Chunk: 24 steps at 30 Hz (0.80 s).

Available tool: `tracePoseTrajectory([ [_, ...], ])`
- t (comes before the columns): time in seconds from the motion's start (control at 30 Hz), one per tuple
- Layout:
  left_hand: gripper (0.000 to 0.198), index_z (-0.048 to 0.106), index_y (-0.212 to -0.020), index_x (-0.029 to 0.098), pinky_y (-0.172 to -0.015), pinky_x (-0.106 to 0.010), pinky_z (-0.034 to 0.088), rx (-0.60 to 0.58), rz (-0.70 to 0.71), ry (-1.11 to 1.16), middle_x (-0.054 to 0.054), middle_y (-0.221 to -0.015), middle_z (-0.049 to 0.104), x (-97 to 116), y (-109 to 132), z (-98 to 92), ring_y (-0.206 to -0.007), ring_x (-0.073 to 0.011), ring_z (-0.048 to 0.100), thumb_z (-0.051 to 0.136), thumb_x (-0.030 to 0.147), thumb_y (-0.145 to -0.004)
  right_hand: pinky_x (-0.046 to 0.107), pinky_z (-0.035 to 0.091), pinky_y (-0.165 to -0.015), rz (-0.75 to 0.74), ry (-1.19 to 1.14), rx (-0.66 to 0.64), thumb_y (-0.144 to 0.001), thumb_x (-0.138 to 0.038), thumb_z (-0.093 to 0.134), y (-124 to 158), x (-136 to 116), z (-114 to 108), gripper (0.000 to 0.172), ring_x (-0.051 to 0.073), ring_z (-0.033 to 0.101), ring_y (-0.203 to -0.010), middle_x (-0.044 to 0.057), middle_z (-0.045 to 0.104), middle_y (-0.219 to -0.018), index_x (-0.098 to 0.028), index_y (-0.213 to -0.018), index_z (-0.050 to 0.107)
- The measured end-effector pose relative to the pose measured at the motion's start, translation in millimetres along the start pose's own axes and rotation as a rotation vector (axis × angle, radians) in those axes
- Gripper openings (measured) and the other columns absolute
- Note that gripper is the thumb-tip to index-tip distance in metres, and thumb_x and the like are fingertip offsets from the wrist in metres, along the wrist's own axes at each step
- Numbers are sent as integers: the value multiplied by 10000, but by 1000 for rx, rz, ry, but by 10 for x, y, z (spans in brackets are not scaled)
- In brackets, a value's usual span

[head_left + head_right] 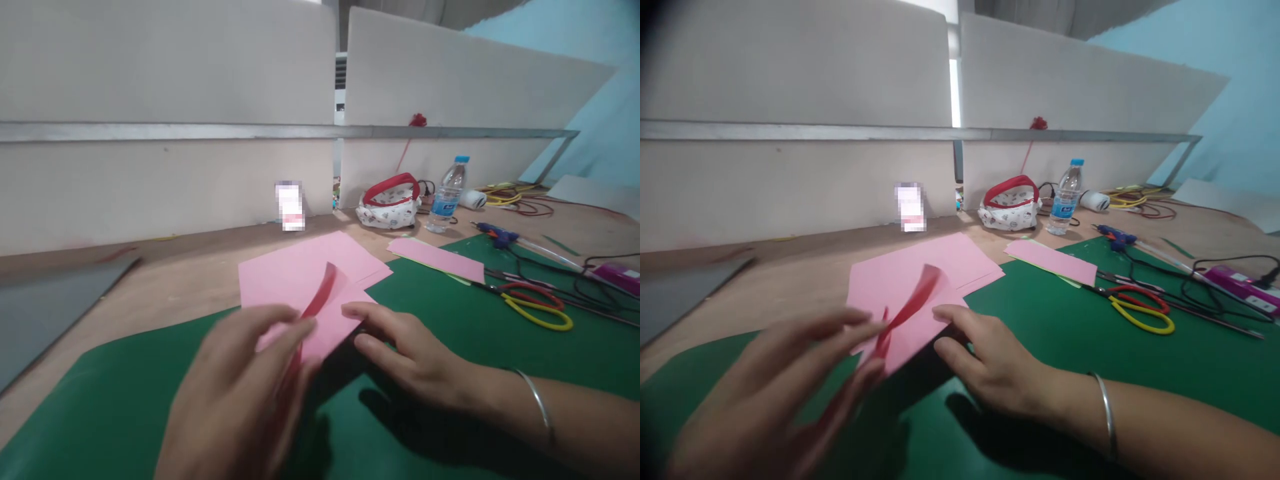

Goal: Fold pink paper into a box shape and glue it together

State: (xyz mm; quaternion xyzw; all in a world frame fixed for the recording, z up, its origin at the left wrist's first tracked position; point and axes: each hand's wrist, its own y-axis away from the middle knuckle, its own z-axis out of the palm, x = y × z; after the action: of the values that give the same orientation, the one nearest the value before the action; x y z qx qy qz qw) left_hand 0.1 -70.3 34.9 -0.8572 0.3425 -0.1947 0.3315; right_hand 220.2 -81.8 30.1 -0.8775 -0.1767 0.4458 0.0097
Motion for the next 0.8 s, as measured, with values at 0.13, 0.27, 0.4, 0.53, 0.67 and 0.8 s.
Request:
tracePoseTrajectory([
  [0.13, 324, 551, -1143, 181, -894, -370, 446, -206, 283, -49, -91, -1069, 650, 166, 189, 107, -981, -260, 586, 558, 275, -833, 235, 440, -749, -135, 81, -194, -886, -177, 469, 104, 0, 102, 294, 146, 590, -846, 54, 657, -1013, -171, -1175, 520],
  [0.27, 251, 575, -1011, 191, -645, -328, 520, -552, 109, 3, -44, -833, 656, 218, 303, 264, -745, -206, 610, 461, 87, -813, 267, 337, -584, -337, 454, -130, -867, -171, 488, 141, 116, 184, 142, 151, 495, -651, 25, 609, -756, -185, -961, 593],
  [0.4, 251, 576, -976, 178, -652, -360, 524, -652, 79, -29, -47, -842, 642, 189, 299, 266, -757, -216, 596, 435, 46, -815, 290, 245, -564, -497, 776, 34, -888, -109, 431, 14, 243, 101, 213, 167, 401, -660, 34, 525, -722, -199, -903, 624],
  [0.53, 415, 500, -1191, 166, -726, -415, 529, -689, 134, -22, -71, -958, 638, 147, 284, 231, -831, -237, 593, 420, 29, -807, 290, 280, -606, -652, 802, 15, -909, -120, 429, -117, 334, 18, 216, 163, 406, -710, 53, 561, -820, -182, -853, 628],
  [0.67, 365, 525, -1161, 160, -676, -382, 535, -655, 66, -17, -77, -965, 623, 135, 271, 269, -794, -221, 592, 427, 52, -826, 299, 307, -648, -720, 721, -53, -907, -146, 483, -135, 365, 43, 171, 161, 470, -798, 37, 628, -919, -172, -785, 601],
  [0.8, 193, 603, -913, 190, -625, -345, 534, -622, 86, -22, -45, -881, 628, 112, 341, 355, -740, -209, 598, 469, 86, -822, 275, 358, -662, -540, 463, -128, -870, -105, 472, -128, 322, 97, 148, 146, 488, -758, 48, 621, -820, -144, -785, 586],
])
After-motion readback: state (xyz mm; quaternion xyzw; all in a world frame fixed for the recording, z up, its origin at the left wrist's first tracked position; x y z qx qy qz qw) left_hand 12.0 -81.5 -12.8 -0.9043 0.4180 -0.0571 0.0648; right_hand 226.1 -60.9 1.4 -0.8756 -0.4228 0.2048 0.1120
